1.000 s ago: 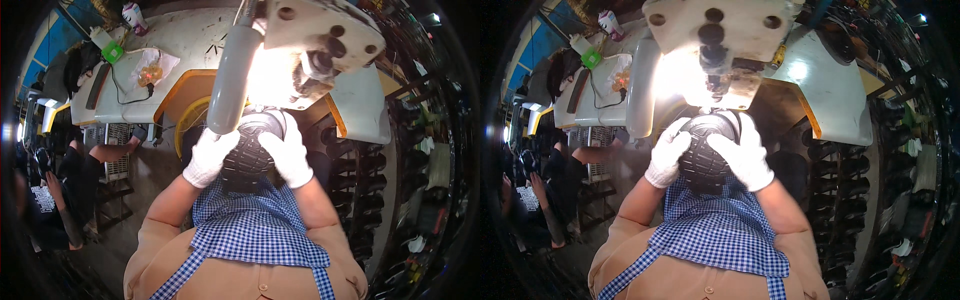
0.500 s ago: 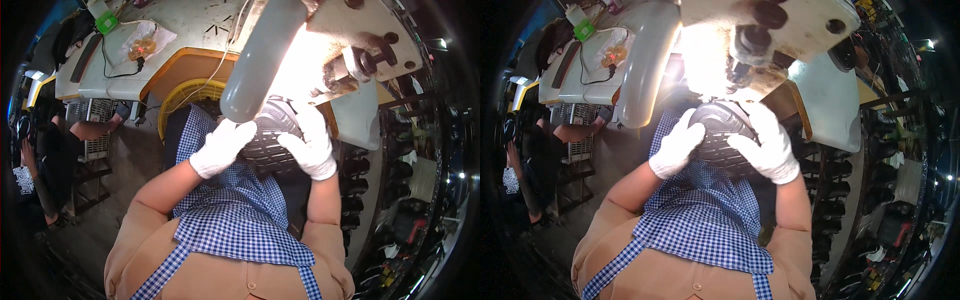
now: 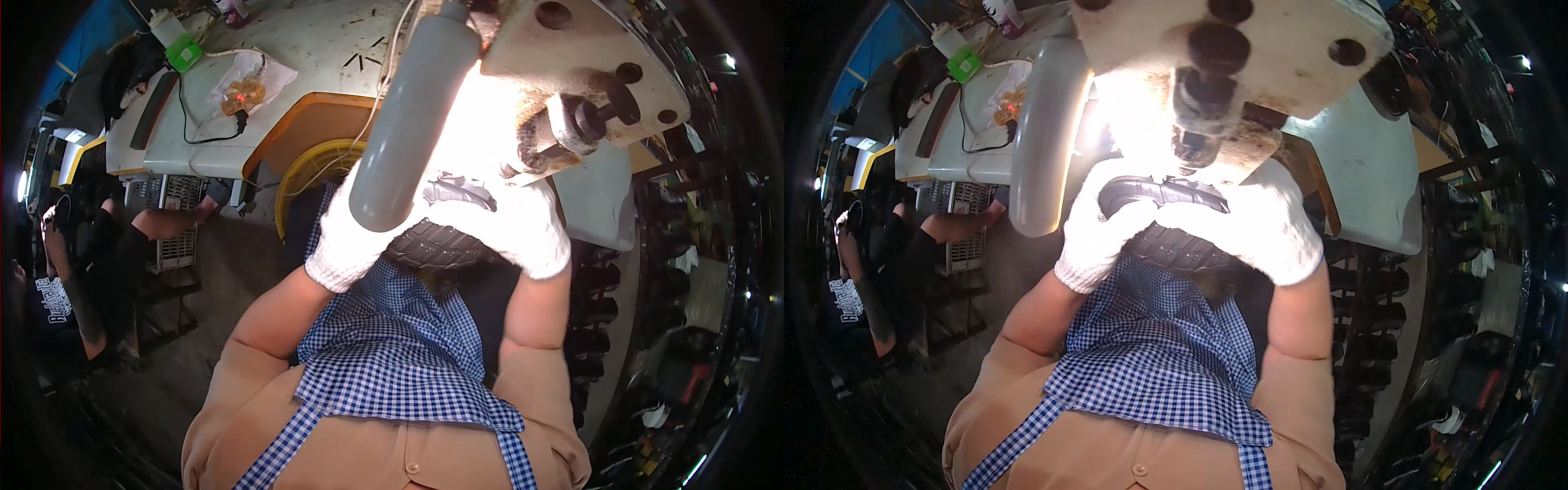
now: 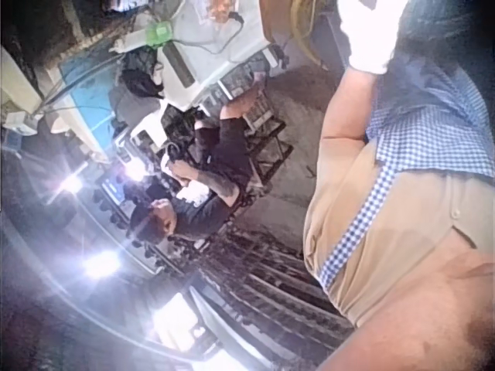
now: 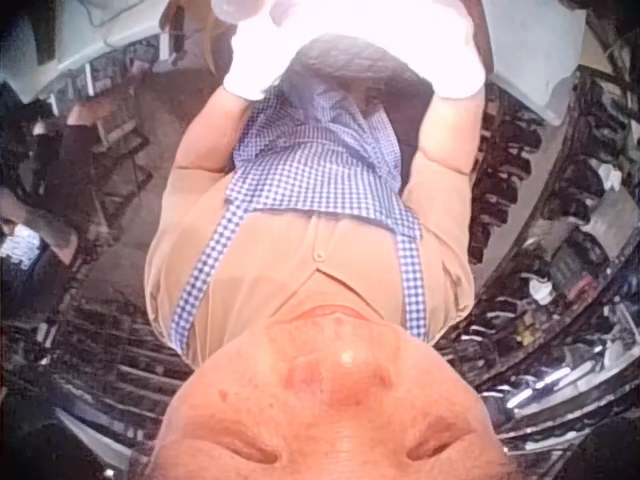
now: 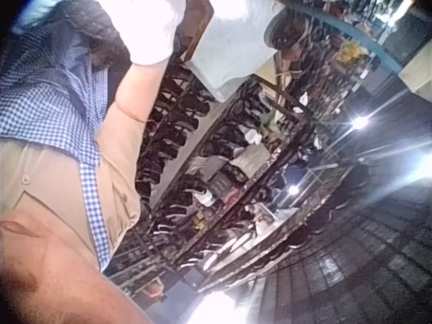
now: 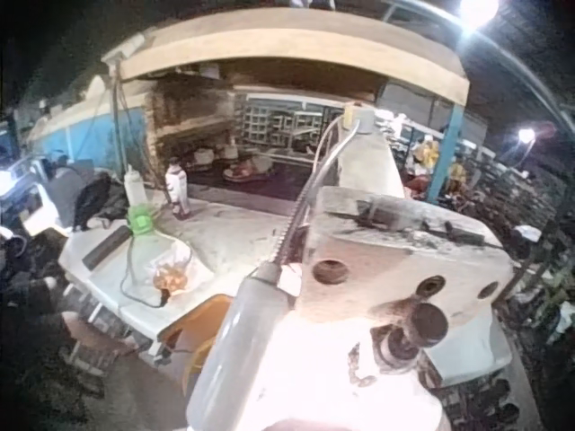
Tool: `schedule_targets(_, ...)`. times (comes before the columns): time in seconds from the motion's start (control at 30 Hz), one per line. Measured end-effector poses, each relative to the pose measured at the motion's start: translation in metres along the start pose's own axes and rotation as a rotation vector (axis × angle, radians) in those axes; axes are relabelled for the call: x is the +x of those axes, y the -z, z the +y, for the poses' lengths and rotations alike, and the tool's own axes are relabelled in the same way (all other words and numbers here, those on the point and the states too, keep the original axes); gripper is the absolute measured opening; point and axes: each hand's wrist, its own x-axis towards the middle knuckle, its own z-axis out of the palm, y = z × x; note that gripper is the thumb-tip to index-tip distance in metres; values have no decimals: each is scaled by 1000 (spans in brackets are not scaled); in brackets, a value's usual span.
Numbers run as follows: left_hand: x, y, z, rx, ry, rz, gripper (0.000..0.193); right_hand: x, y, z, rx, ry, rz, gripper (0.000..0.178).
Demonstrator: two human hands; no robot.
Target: Stitching soles onto shoes using an industrial sewing machine.
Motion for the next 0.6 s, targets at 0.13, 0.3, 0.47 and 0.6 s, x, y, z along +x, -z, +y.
schedule_targets(0.13,-9,-4,-10,-118,-16,137,46,-45,-26,11,-36,-331,699,64)
schedule_targets(0.3,-21,-6,-28,-378,85,338,37,-76,-66,28,1170,-552,1178,79)
schedule_targets(0.47,-29,-4,-32,-578,142,368,34,-65,-77,42,1619,82,755,97)
schedule_targets(0.6,-28,5,-32,-854,177,375,31,-76,-97,71,887,102,510,90)
